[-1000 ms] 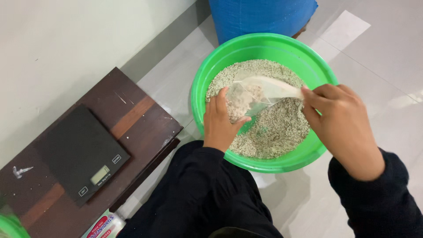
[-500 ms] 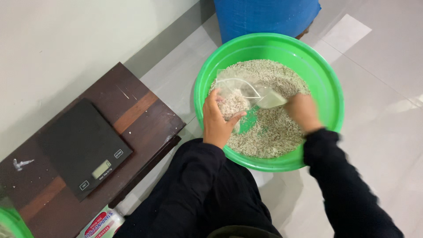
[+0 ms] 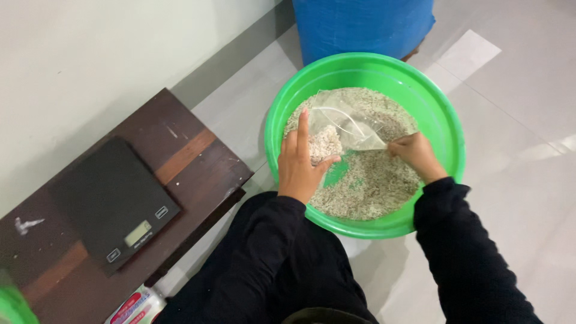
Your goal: The person scoops grain into plastic bags, weighs each bag on a digital scale, and seals the bags.
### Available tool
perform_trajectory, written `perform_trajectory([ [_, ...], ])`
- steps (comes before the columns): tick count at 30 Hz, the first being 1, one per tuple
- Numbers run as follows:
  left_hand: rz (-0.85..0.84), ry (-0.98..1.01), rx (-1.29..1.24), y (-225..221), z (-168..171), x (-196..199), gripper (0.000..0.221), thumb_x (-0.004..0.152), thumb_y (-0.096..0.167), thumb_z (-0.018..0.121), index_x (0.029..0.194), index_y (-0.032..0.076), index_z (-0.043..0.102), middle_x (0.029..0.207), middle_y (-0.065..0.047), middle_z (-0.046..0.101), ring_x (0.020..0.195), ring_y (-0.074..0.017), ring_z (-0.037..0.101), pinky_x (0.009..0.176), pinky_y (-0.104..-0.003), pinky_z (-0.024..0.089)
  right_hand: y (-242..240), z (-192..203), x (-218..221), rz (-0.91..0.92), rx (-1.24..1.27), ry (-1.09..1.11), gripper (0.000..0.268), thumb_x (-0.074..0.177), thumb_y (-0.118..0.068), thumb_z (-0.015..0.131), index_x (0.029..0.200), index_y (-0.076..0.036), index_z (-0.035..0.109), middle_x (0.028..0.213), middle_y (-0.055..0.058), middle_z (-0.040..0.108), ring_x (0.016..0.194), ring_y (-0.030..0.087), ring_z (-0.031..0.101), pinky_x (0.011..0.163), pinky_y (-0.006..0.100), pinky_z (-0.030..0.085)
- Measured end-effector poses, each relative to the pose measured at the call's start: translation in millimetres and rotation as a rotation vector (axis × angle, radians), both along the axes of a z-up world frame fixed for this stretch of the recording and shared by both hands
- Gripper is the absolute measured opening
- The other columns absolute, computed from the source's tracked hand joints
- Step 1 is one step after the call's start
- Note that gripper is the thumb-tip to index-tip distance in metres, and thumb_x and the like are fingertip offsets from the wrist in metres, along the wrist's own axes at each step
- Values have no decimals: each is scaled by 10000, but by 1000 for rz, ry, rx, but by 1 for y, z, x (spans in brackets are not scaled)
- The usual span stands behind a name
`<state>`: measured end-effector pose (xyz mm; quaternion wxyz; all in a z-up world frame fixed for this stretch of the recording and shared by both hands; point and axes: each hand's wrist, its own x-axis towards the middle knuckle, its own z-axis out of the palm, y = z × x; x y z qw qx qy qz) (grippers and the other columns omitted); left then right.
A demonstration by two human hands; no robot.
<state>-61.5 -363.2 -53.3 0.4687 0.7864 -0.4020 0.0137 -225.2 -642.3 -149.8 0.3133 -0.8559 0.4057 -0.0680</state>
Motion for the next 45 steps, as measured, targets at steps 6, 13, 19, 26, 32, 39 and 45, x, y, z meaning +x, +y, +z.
perform_trajectory([
  [6,-49,-141,297,-9,-1,0,1209,765,519,862,1579,258,7,1044,-96,526,888,-251,513,687,-373,460,3,118,-35,-133,82,-104,209,915,-267,729,775,-115,759,583,-8,545,542,78,365,508,279,286],
  [13,-106,-103,363,-16,5,-3,1148,765,471,869,1574,309,70,1039,-88,504,884,-256,490,596,-398,474,51,232,-33,-168,82,-211,140,841,-84,583,810,-48,714,1026,18,732,975,56,592,880,233,451],
  [19,-122,-98,412,-24,-3,-10,1129,766,529,843,1575,304,88,1023,-96,504,859,-264,496,590,-390,465,54,216,-25,-29,23,-72,193,850,-84,727,1036,-90,782,874,59,740,849,50,548,776,253,419],
  [26,-83,-33,226,-30,-22,-16,1189,746,502,840,1578,159,62,1092,-147,547,949,-274,543,874,-400,460,97,219,-32,305,-693,-94,147,965,-140,686,1045,-68,785,869,94,708,777,282,649,674,400,464],
  [32,-79,28,-10,-19,-19,-19,1118,787,494,774,1567,101,76,1166,-159,543,1041,-288,539,956,-420,427,80,211,-54,15,-358,-163,133,967,-117,714,1073,-66,777,882,74,710,737,131,504,655,296,380],
  [39,-111,131,-313,-6,-8,-21,1127,743,483,793,1549,31,147,1168,-204,509,1110,-402,552,993,-505,439,30,-6,-29,20,-201,356,258,831,-271,642,987,-136,797,866,199,761,898,459,692,810,552,538],
  [45,-65,127,-432,11,-1,-26,1133,717,454,829,1550,29,188,1214,-188,508,1174,-365,538,1034,-464,420,73,31,7,257,-95,277,467,866,-268,662,1262,-22,670,1147,233,712,1095,465,639,893,599,504],
])
